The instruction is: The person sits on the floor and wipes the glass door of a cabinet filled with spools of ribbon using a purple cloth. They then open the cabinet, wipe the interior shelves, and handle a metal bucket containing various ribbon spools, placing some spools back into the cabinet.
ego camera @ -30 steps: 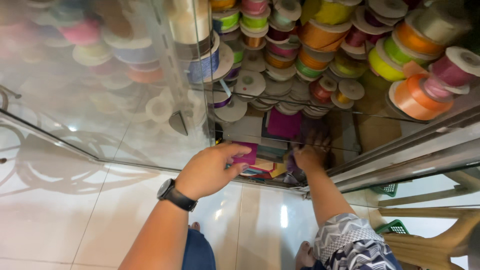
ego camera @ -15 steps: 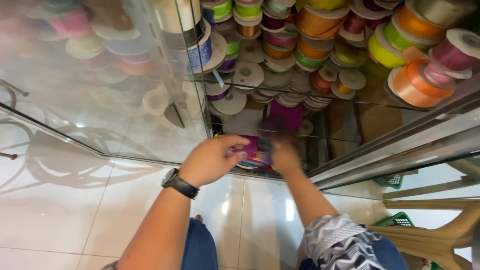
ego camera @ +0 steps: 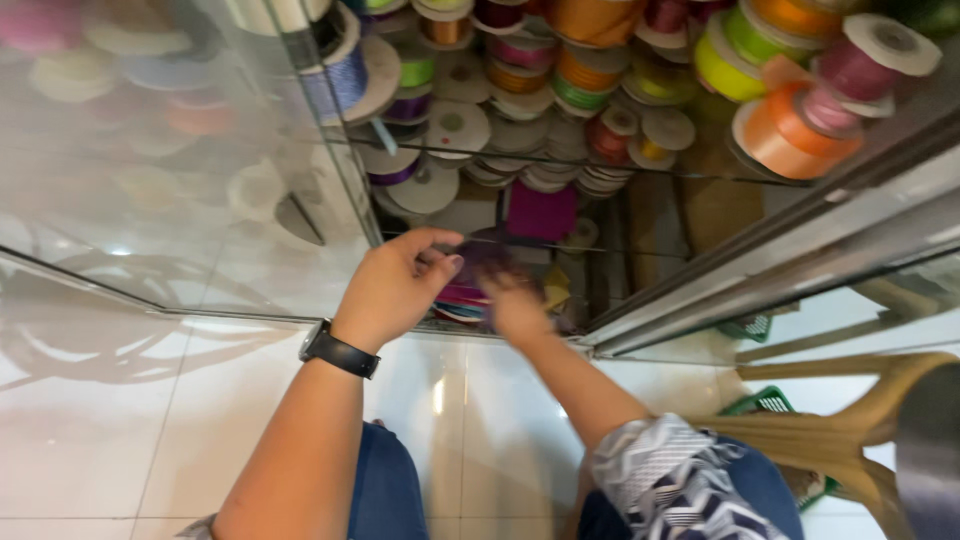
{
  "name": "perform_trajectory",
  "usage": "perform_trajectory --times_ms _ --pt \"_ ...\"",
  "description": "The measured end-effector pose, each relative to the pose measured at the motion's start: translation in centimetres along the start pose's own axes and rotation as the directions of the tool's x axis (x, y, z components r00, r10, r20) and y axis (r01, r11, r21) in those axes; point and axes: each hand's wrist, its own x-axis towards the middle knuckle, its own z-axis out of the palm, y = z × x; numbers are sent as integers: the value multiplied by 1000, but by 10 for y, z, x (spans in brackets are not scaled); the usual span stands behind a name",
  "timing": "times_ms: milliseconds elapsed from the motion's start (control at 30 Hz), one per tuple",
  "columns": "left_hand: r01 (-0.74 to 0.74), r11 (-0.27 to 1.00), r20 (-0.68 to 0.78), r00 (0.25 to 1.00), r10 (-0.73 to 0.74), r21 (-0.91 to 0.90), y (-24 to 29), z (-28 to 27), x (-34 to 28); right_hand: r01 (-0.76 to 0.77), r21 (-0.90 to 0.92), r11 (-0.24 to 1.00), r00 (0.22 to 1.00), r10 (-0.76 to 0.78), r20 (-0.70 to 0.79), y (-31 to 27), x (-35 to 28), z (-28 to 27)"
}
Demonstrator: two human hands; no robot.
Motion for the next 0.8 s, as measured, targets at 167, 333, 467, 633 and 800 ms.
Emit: perform_trajectory --times_ms 167,333,467,633,800 --pt "10 1000 -25 1000 -10 14 -10 0 1 280 -30 959 949 -282 -139 -12 -9 -1" --pt "40 999 -110 993 -42 -23 -22 -14 -4 47 -151 987 973 -79 -216 27 8 3" --pt "29 998 -134 990 -35 -47 -24 -16 -6 -490 303 818 866 498 55 90 28 -25" --pt "12 996 -152 988 -25 -84 -19 -17 -8 -371 231 899 880 420 -223 114 14 -31" --pt "-10 999 -161 987 3 -42 -20 -18 -12 -365 151 919 918 383 -107 67 33 -23"
